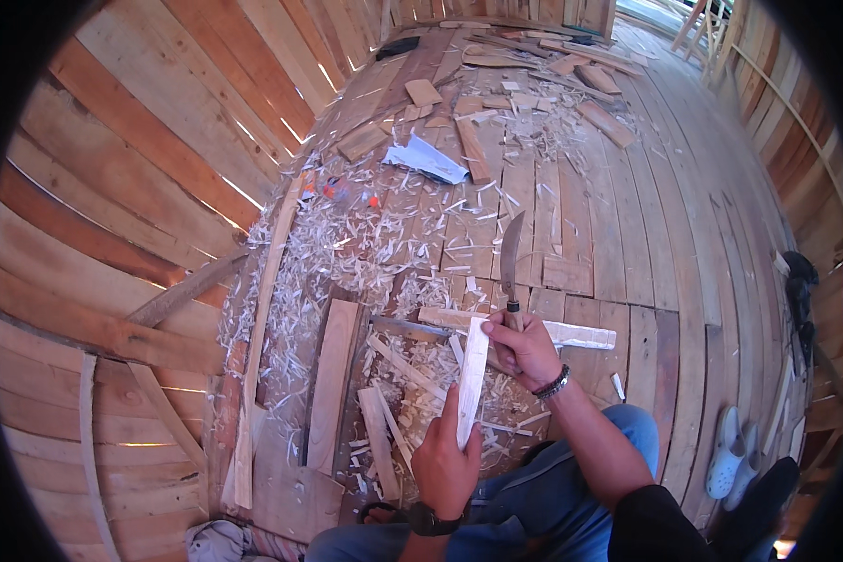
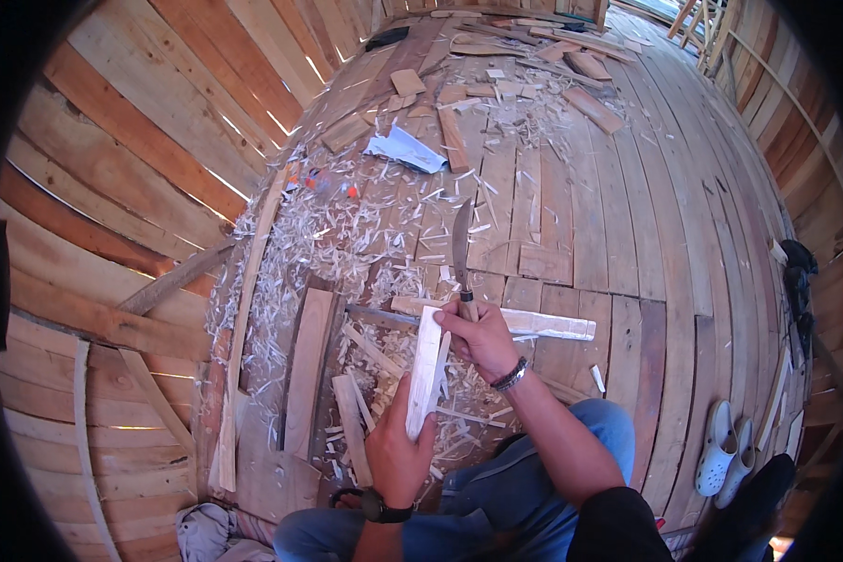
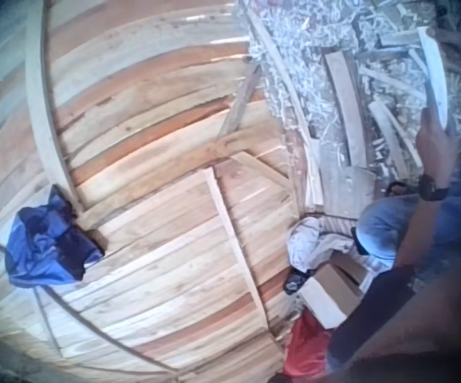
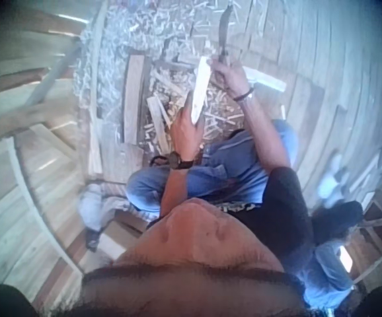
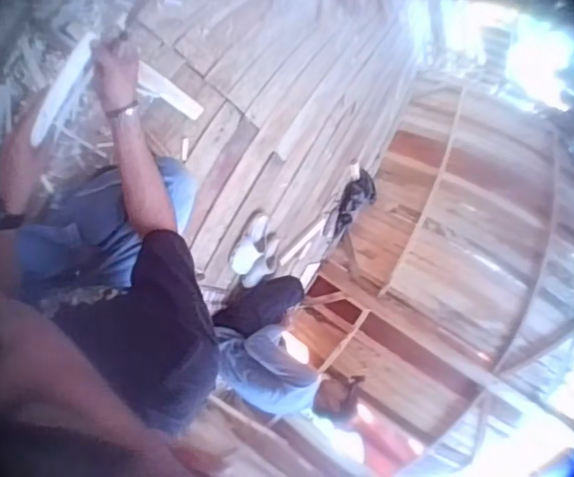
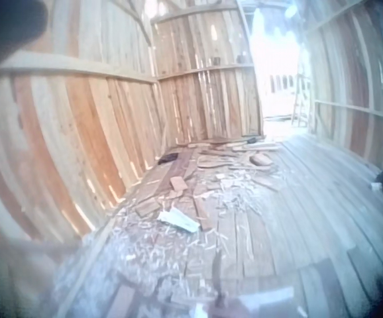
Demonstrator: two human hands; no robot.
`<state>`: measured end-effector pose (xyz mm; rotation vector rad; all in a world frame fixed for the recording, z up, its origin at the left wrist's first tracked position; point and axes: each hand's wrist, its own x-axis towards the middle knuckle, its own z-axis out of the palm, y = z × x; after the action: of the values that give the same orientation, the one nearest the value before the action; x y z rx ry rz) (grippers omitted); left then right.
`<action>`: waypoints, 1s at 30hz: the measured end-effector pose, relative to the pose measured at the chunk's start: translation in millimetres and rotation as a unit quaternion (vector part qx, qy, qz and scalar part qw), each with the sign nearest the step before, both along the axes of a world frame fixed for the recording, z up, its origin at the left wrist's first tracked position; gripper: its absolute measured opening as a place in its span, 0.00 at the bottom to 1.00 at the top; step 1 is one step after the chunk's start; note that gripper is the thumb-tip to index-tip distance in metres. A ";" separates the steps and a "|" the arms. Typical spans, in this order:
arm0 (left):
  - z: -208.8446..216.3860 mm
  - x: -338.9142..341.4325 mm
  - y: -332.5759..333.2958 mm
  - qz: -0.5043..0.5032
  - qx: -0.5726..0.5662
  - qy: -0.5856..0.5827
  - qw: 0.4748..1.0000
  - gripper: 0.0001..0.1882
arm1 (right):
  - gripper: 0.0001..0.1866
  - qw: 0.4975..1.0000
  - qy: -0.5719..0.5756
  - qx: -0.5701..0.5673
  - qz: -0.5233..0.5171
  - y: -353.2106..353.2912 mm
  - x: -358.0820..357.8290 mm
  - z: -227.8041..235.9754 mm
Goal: The person carves a wooden piece with a knife while sitting on a wooden floor covered in wood shavings.
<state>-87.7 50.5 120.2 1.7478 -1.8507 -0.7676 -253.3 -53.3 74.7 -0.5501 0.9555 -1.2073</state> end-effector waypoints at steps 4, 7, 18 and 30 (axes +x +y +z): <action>-7.9 0.9 -0.4 -0.001 -0.038 0.039 0.999 0.28 | 0.07 0.999 0.018 -0.018 -0.046 -2.6 -1.1 2.4; -6.0 -1.2 -1.5 0.010 -0.008 0.085 0.996 0.24 | 0.08 0.996 0.054 -0.023 -0.066 -2.1 -3.4 -0.2; -18.1 3.5 -4.5 0.045 -0.035 0.117 0.992 0.21 | 0.09 0.972 0.223 -0.067 0.043 5.9 7.7 -4.4; -25.8 5.7 -2.3 0.028 -0.017 0.149 0.988 0.19 | 0.08 0.976 0.172 -0.087 0.103 8.8 7.3 11.2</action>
<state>-82.0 48.3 94.4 1.5593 -1.6001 -0.9153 -246.0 -44.5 85.8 -0.9974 1.0583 -1.0320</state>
